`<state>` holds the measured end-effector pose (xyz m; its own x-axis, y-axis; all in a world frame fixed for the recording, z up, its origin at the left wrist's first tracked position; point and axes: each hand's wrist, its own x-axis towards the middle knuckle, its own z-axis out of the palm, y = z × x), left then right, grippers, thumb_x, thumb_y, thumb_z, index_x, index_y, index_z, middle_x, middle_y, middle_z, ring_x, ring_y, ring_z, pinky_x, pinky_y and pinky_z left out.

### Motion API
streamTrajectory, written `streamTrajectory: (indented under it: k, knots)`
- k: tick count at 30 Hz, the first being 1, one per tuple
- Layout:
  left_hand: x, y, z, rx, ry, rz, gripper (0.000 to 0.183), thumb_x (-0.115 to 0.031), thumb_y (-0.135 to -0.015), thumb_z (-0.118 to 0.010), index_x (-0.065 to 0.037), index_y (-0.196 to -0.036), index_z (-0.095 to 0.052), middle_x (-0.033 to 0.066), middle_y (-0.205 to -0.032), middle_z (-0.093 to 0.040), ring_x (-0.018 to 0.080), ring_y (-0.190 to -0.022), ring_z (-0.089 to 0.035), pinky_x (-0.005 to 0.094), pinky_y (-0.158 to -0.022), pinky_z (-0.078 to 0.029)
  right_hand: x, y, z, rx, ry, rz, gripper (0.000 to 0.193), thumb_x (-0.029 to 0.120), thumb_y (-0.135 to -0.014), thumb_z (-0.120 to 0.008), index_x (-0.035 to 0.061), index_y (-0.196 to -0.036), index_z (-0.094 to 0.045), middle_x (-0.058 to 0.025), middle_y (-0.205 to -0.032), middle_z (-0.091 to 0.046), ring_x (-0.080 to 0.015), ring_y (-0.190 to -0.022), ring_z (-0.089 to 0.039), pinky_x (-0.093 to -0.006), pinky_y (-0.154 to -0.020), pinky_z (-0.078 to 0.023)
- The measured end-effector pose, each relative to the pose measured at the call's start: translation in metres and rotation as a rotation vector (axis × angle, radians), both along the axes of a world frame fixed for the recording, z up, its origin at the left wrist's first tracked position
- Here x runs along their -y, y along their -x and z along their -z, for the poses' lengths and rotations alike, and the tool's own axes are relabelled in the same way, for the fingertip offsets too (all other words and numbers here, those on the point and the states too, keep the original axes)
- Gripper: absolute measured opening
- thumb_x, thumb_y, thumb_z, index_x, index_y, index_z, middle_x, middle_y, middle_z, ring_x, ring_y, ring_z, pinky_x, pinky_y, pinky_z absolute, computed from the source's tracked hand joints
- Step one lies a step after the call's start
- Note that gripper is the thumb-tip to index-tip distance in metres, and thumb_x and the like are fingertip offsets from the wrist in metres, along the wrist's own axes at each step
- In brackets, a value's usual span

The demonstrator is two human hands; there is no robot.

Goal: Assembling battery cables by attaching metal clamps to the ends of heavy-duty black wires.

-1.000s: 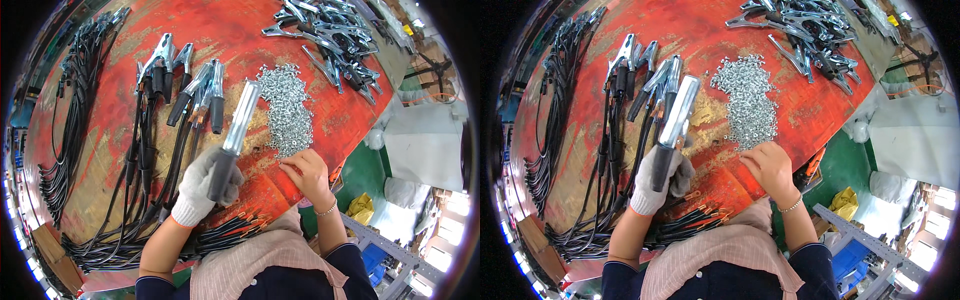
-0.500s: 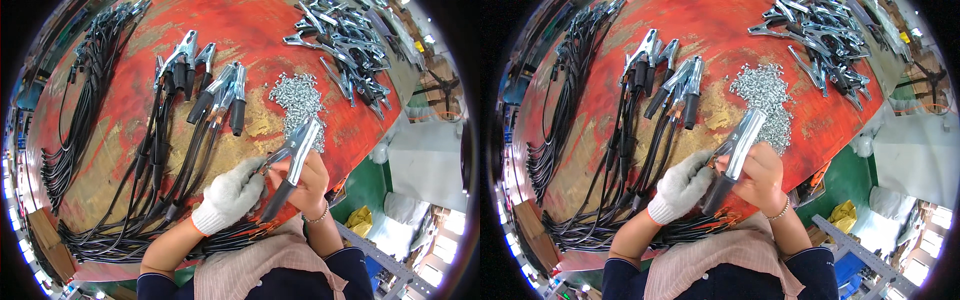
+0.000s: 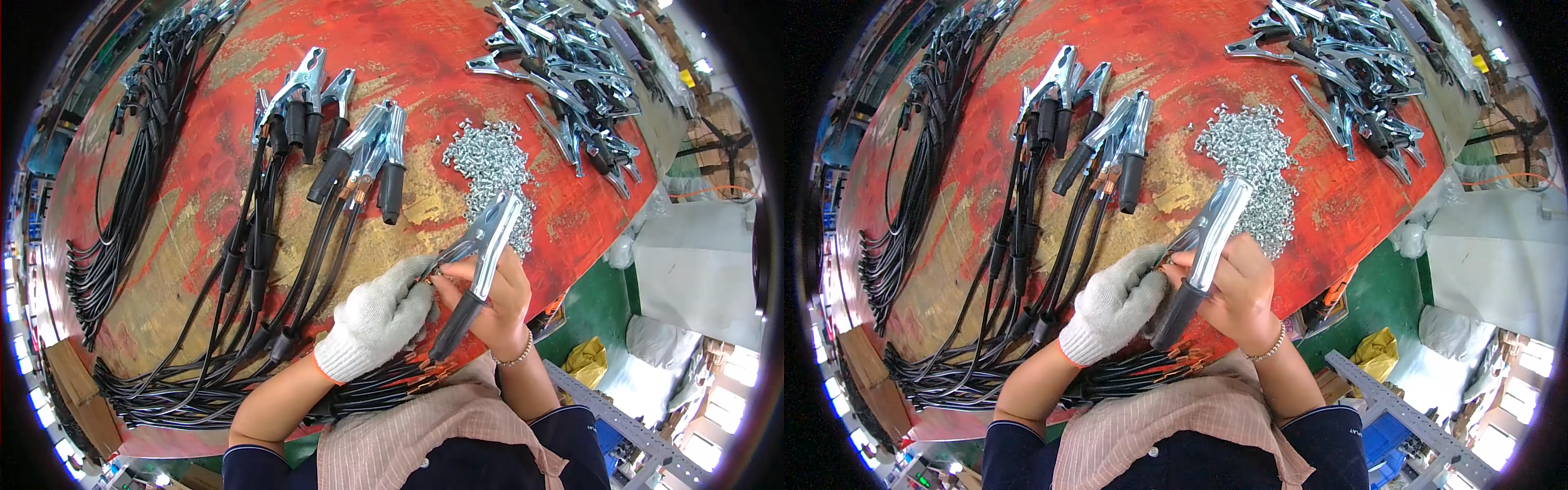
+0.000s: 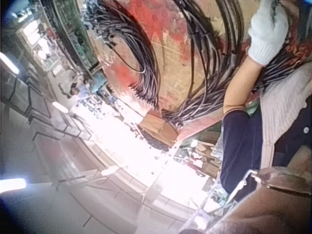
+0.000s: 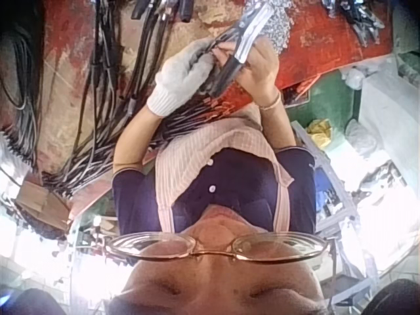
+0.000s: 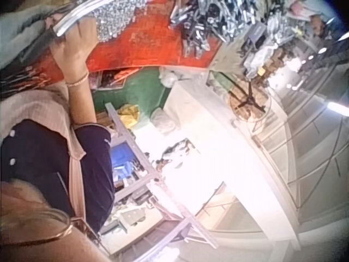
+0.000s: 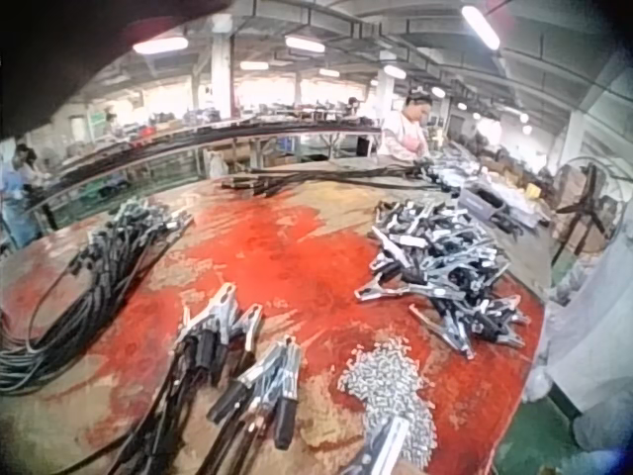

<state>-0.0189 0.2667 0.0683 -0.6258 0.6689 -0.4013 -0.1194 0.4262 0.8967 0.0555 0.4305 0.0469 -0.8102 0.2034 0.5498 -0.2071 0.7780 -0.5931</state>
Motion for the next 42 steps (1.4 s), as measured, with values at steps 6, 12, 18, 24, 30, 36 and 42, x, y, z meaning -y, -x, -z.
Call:
streamTrajectory:
  k: [6, 12, 18, 24, 30, 36, 42]
  knots:
    - [0.000, -0.001, 0.000, -0.050, 0.013, 0.005, 0.036, -0.016, -0.095, -0.051, -0.006, -0.129, -0.054, 0.0052, -0.073, -0.067, 0.0130, -0.059, -0.065, 0.0283, -0.058, -0.053, 0.004, 0.000, -0.002, 0.004, 0.043, 0.005, 0.027, 0.003, -0.063, -0.085, 0.0088, -0.086, -0.073, -0.0060, -0.079, -0.063, -0.0241, -0.069, -0.060, -0.0335, -0.058, -0.048]
    - [-0.001, -0.001, -0.001, -0.006, 0.000, -0.006, 0.036, -0.017, -0.095, -0.051, -0.006, -0.129, -0.055, 0.0062, -0.073, -0.068, 0.0144, -0.059, -0.067, 0.0295, -0.059, -0.054, 0.001, -0.001, 0.000, 0.024, 0.039, 0.012, 0.026, 0.003, -0.062, -0.085, 0.0086, -0.085, -0.073, -0.0066, -0.080, -0.063, -0.0245, -0.070, -0.060, -0.0332, -0.058, -0.048]
    - [-0.001, 0.000, -0.004, -0.016, 0.032, 0.008, 0.037, -0.017, -0.095, -0.051, -0.006, -0.130, -0.054, 0.0060, -0.073, -0.068, 0.0139, -0.060, -0.067, 0.0291, -0.059, -0.054, 0.003, -0.002, 0.006, -0.004, 0.047, -0.007, 0.026, 0.005, -0.062, -0.086, 0.0079, -0.083, -0.072, -0.0068, -0.080, -0.064, -0.0248, -0.071, -0.061, -0.0339, -0.060, -0.048]
    - [0.000, 0.000, 0.000, 0.011, 0.007, -0.003, 0.036, -0.017, -0.095, -0.051, -0.007, -0.130, -0.054, 0.0059, -0.074, -0.068, 0.0136, -0.059, -0.066, 0.0295, -0.060, -0.054, 0.004, -0.003, 0.008, 0.021, 0.049, 0.026, 0.026, 0.004, -0.063, -0.085, 0.0083, -0.086, -0.073, -0.0071, -0.081, -0.064, -0.0251, -0.072, -0.061, -0.0338, -0.060, -0.048]
    - [-0.001, -0.001, -0.003, -0.043, 0.028, 0.005, 0.035, -0.017, -0.095, -0.052, -0.008, -0.129, -0.055, 0.0063, -0.074, -0.068, 0.0140, -0.060, -0.067, 0.0299, -0.060, -0.054, 0.003, -0.002, 0.009, -0.053, 0.044, 0.005, 0.025, 0.003, -0.063, -0.085, 0.0076, -0.085, -0.073, -0.0065, -0.079, -0.064, -0.0244, -0.070, -0.061, -0.0330, -0.058, -0.047]
    - [0.001, -0.002, 0.003, -0.049, -0.010, -0.021, 0.034, -0.017, -0.094, -0.054, -0.008, -0.127, -0.057, 0.0072, -0.074, -0.068, 0.0159, -0.062, -0.067, 0.0308, -0.061, -0.054, 0.006, -0.003, 0.006, -0.011, 0.071, 0.040, 0.026, 0.002, -0.063, -0.084, 0.0076, -0.086, -0.073, -0.0068, -0.078, -0.064, -0.0241, -0.069, -0.061, -0.0328, -0.058, -0.048]
    - [0.002, -0.003, 0.005, -0.106, 0.010, -0.009, 0.035, -0.019, -0.094, -0.055, -0.009, -0.127, -0.057, 0.0091, -0.074, -0.068, 0.0195, -0.063, -0.068, 0.0326, -0.063, -0.054, 0.008, -0.002, 0.009, -0.045, 0.074, -0.007, 0.028, -0.001, -0.065, -0.083, 0.0056, -0.089, -0.071, -0.0098, -0.080, -0.063, -0.0211, -0.069, -0.061, -0.0300, -0.060, -0.048]
